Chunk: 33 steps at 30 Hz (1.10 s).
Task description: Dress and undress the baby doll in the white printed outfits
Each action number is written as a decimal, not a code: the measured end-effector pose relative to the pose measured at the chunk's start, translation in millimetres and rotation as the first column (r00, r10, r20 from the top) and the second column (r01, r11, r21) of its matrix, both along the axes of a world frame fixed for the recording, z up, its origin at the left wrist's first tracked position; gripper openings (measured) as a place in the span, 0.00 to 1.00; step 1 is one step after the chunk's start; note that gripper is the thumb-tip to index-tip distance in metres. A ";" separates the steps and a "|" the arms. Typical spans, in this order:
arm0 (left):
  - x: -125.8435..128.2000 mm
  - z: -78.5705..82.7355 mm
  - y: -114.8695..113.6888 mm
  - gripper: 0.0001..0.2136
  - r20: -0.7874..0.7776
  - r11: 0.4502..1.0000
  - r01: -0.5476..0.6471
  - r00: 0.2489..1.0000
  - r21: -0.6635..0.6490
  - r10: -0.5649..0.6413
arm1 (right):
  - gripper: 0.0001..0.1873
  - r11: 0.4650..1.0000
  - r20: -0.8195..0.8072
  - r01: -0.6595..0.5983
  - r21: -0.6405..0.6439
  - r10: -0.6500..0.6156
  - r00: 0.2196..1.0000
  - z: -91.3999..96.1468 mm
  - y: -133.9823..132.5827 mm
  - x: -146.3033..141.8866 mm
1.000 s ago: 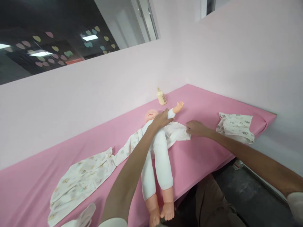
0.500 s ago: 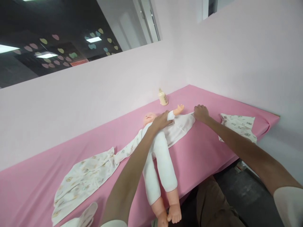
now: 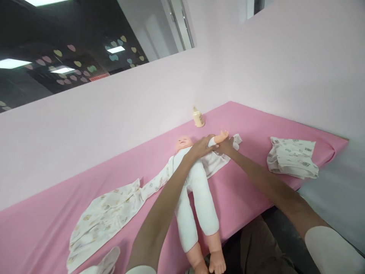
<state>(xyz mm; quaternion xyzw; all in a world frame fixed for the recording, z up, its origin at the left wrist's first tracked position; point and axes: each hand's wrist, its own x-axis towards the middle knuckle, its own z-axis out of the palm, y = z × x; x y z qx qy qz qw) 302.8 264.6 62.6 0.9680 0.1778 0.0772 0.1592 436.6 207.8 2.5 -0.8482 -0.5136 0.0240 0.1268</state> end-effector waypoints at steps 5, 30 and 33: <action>2.6 -2.8 -1.3 0.18 0.071 0.999 -0.036 0.997 -0.014 0.037 | 0.31 0.995 -0.060 -0.050 0.085 0.055 0.997 -4.0 3.0 -17.0; 13.2 -11.4 2.2 0.20 0.233 0.988 -0.143 0.961 -0.053 0.151 | 0.18 0.990 -0.053 -0.077 0.117 0.084 0.995 3.5 -3.2 -1.5; 13.5 -9.8 -0.1 0.21 0.161 0.985 -0.166 0.972 -0.036 0.170 | 0.13 0.981 -0.236 0.070 0.179 -0.026 0.972 12.0 -5.9 25.9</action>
